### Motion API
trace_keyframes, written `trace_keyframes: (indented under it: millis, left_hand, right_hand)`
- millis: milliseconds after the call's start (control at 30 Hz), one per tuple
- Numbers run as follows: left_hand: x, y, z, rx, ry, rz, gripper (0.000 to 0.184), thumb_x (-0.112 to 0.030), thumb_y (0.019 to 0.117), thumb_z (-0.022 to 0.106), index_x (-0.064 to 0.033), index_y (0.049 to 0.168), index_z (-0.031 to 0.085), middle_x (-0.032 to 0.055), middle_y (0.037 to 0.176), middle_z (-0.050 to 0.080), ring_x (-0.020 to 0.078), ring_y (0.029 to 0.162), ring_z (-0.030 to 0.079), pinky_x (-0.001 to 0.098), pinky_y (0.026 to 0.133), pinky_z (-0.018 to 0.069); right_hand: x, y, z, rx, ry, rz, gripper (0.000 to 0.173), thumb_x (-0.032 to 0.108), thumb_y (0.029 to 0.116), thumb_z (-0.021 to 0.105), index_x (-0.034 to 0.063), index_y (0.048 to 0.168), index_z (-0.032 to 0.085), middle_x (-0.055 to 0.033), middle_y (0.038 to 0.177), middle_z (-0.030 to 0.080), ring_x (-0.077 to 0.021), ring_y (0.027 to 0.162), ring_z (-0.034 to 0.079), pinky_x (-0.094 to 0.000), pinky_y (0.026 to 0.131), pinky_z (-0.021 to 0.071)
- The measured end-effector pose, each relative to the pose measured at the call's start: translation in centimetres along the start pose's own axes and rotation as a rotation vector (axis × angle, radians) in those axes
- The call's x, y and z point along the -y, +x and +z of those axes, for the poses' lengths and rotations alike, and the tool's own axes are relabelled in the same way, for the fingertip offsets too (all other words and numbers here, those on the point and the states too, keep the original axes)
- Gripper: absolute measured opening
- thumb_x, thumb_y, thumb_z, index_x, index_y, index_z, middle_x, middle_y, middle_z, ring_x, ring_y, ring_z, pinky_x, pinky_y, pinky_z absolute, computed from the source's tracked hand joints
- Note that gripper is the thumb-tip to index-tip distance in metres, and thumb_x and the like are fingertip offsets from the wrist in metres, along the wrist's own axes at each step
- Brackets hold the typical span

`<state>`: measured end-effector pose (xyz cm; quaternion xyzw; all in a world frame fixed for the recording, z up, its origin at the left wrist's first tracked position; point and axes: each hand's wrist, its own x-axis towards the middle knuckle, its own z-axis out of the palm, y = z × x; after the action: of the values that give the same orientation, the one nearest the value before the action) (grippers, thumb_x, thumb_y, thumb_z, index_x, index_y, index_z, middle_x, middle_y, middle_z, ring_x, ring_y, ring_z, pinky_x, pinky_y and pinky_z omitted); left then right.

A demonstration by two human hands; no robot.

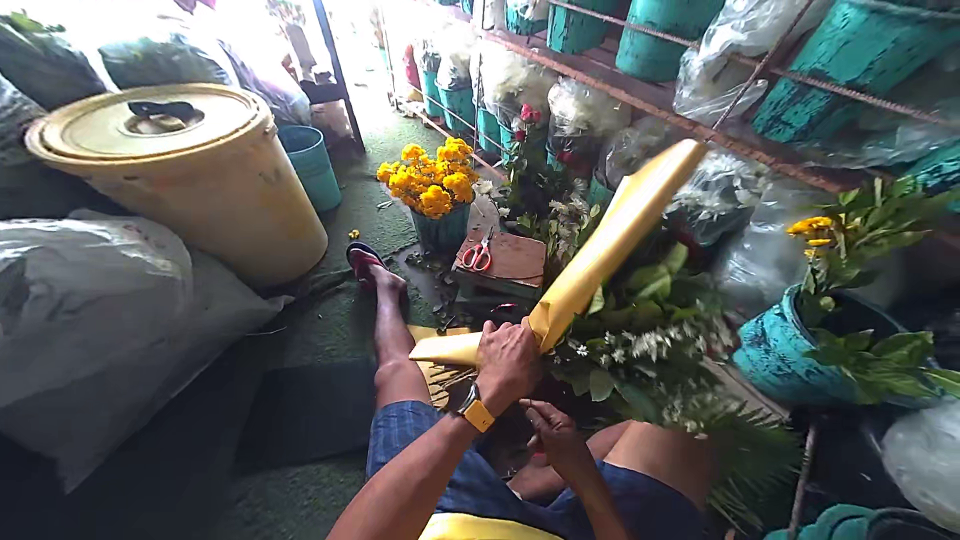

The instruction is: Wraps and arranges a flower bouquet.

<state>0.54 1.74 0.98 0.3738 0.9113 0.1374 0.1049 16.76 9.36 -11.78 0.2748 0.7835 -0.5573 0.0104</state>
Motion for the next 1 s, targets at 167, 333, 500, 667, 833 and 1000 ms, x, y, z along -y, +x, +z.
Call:
trace_keyframes:
  millis: [167, 333, 500, 667, 833, 1000]
  left_hand:
    - [-0.5, 0.3, 1.7, -0.078, 0.16, 0.075, 0.036, -0.023, 0.0918, 0.061, -0.0043, 0.123, 0.063, 0.0133, 0.102, 0.072, 0.0322, 0.102, 0.067, 0.0578, 0.106, 0.0399]
    - [-1.8, -0.2, 2.9, -0.054, 0.259, 0.138, 0.039, -0.018, 0.0883, 0.064, -0.0067, 0.125, 0.066, 0.0139, 0.112, 0.07, 0.0316, 0.106, 0.065, 0.057, 0.107, 0.0366]
    - [-1.4, -0.5, 3.2, 0.017, 0.292, 0.11, 0.035, -0.017, 0.0864, 0.066, -0.0055, 0.119, 0.065, 0.0132, 0.107, 0.071, 0.0316, 0.105, 0.066, 0.0568, 0.108, 0.0369]
    - [0.8, -0.2, 4.0, 0.057, 0.241, 0.06, 0.033, -0.029, 0.0892, 0.063, -0.0091, 0.115, 0.068, 0.0106, 0.106, 0.072, 0.0308, 0.106, 0.066, 0.0587, 0.107, 0.0379]
    - [0.1, 0.3, 4.3, 0.058, 0.3, 0.066, 0.036, -0.028, 0.0867, 0.065, -0.0086, 0.117, 0.068, 0.0116, 0.108, 0.071, 0.0311, 0.107, 0.065, 0.059, 0.107, 0.0369]
    - [1.0, 0.6, 4.5, 0.064, 0.244, 0.024, 0.035, -0.025, 0.0884, 0.063, -0.0073, 0.119, 0.065, 0.0119, 0.104, 0.072, 0.0314, 0.104, 0.066, 0.0583, 0.108, 0.0368]
  right_hand:
    - [9.8, -4.9, -3.7, -0.101, -0.431, -0.232, 0.045, 0.045, 0.0979, 0.065, 0.0157, 0.132, 0.066, -0.0027, 0.107, 0.075, -0.0155, 0.092, 0.073, -0.0428, 0.083, 0.0625]
    - [20.3, 2.8, -6.7, -0.247, -0.852, -0.269, 0.038, 0.044, 0.1026, 0.055, 0.017, 0.125, 0.07, -0.0097, 0.115, 0.069, -0.0282, 0.104, 0.068, -0.0518, 0.086, 0.0559]
    - [22.9, 8.6, -5.5, -0.02, -1.038, -0.037, 0.026, 0.032, 0.1017, 0.058, 0.0113, 0.109, 0.07, -0.0146, 0.111, 0.071, -0.0348, 0.108, 0.068, -0.0585, 0.085, 0.0542]
    - [21.7, 7.5, -4.5, -0.089, -0.953, -0.206, 0.028, 0.036, 0.1013, 0.056, 0.0117, 0.105, 0.068, -0.0102, 0.105, 0.07, -0.0301, 0.097, 0.069, -0.054, 0.077, 0.0541]
    - [22.3, 10.2, -3.4, 0.034, -1.056, 0.058, 0.037, 0.038, 0.095, 0.067, 0.004, 0.11, 0.068, -0.0179, 0.113, 0.07, -0.0365, 0.105, 0.068, -0.0594, 0.082, 0.0529]
    - [23.1, 10.7, -2.9, -0.045, -0.999, -0.036, 0.021, 0.025, 0.1013, 0.06, 0.0095, 0.109, 0.071, -0.017, 0.109, 0.071, -0.0373, 0.102, 0.069, -0.059, 0.078, 0.0558]
